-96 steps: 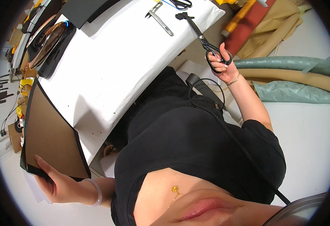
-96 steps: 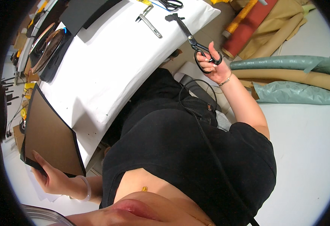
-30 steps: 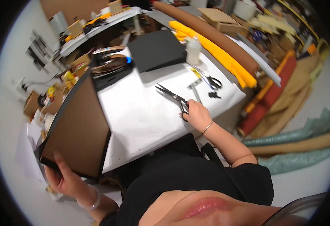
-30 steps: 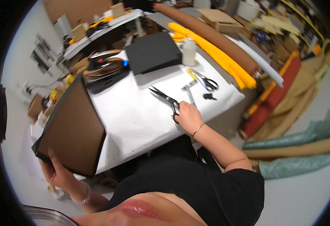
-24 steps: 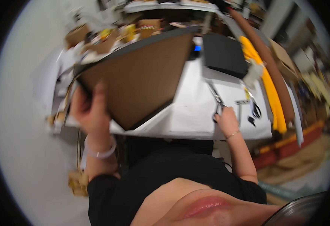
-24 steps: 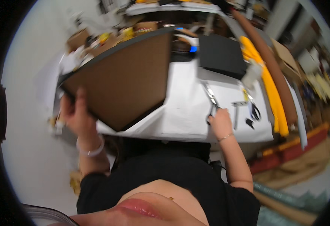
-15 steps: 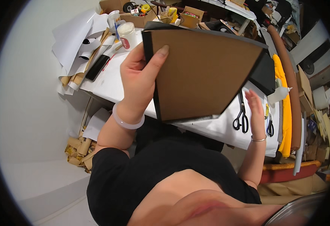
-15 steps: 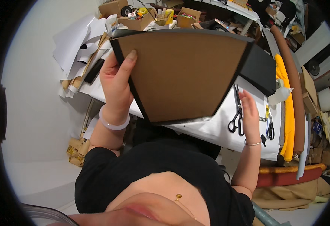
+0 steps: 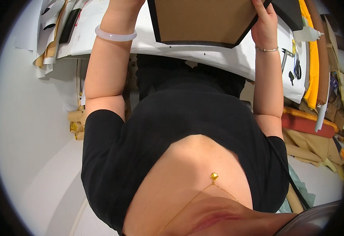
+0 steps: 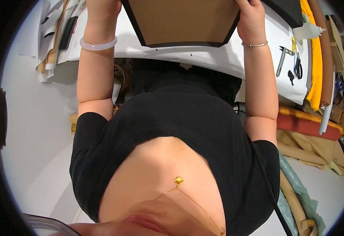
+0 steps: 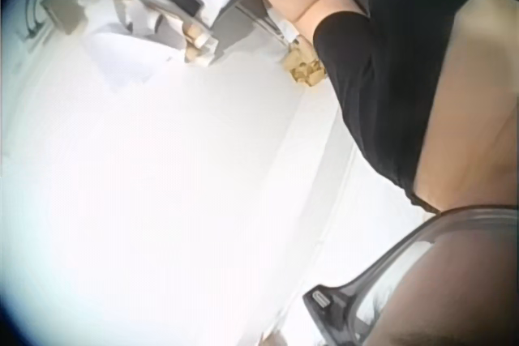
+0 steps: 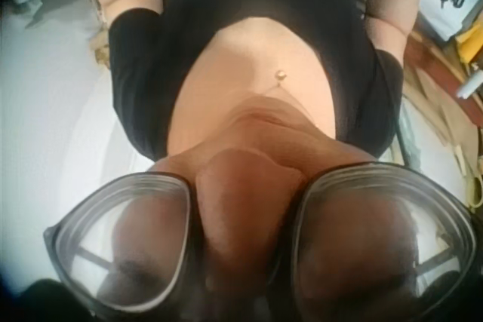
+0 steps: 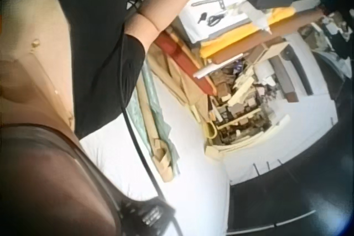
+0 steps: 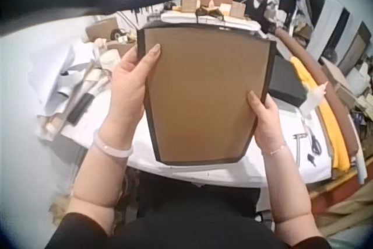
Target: The person uses large scissors to trim the edges of a black material attached to a cardboard backing. They repeatedly cut, rotate, and inspect the edges, then use a small tool to refine corners and remove small pieces of excess material.
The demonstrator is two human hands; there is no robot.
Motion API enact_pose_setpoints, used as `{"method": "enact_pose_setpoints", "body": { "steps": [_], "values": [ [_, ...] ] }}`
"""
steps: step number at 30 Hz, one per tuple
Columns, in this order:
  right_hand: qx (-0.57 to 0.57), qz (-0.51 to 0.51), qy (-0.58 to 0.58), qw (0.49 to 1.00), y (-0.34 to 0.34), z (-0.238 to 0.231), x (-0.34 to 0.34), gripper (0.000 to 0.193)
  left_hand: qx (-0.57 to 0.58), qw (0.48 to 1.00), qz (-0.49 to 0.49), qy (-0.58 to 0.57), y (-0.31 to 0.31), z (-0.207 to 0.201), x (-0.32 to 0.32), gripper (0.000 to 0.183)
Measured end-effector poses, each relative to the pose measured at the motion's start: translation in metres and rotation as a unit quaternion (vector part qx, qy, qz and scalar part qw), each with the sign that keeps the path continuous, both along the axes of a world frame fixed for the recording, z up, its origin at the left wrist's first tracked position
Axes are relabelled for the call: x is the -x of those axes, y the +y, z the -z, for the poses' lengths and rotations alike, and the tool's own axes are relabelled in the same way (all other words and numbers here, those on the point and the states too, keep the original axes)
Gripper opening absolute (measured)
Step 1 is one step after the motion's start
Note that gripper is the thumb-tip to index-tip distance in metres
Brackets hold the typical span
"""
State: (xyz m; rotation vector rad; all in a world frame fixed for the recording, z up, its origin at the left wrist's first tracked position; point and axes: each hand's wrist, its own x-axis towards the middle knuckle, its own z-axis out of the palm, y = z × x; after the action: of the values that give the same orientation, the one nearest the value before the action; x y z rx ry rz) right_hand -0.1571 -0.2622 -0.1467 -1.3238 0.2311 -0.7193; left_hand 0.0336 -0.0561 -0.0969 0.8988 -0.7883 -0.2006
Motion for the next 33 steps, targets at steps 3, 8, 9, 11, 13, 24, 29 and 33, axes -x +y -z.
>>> {"method": "enact_pose_setpoints", "body": {
  "steps": [3,8,9,11,13,24,29,33],
  "values": [
    [0.028,0.01,-0.009,1.0,-0.004,0.01,0.0,0.042,-0.006,1.0,-0.001,-0.008,0.0,0.006,0.001,0.025],
    [0.002,0.032,-0.025,0.999,-0.022,0.024,-0.005,0.038,0.048,0.973,0.125,0.189,0.012,-0.011,0.014,0.029],
    [0.005,0.03,-0.034,0.999,-0.016,0.028,-0.001,0.03,0.025,0.974,0.114,0.192,0.017,-0.011,0.017,0.03],
    [0.002,0.036,-0.023,0.999,-0.024,0.034,0.013,0.039,-0.104,0.993,-0.046,-0.012,0.009,0.014,0.006,0.034],
    [0.009,0.045,-0.024,0.999,-0.017,0.035,0.013,0.04,-0.121,0.988,-0.084,-0.04,0.022,0.018,0.013,0.031],
    [0.635,0.176,-0.1,0.745,0.077,-0.141,0.018,0.051,0.009,0.969,-0.15,-0.195,0.037,0.013,0.038,0.065],
    [0.692,0.097,-0.033,0.715,0.115,-0.152,-0.029,0.031,0.058,0.955,-0.178,-0.231,0.038,0.018,0.04,0.065],
    [0.641,0.051,-0.02,0.766,0.119,-0.153,-0.035,0.015,0.019,0.945,-0.202,-0.256,0.045,0.02,0.04,0.057]
  ]
}}
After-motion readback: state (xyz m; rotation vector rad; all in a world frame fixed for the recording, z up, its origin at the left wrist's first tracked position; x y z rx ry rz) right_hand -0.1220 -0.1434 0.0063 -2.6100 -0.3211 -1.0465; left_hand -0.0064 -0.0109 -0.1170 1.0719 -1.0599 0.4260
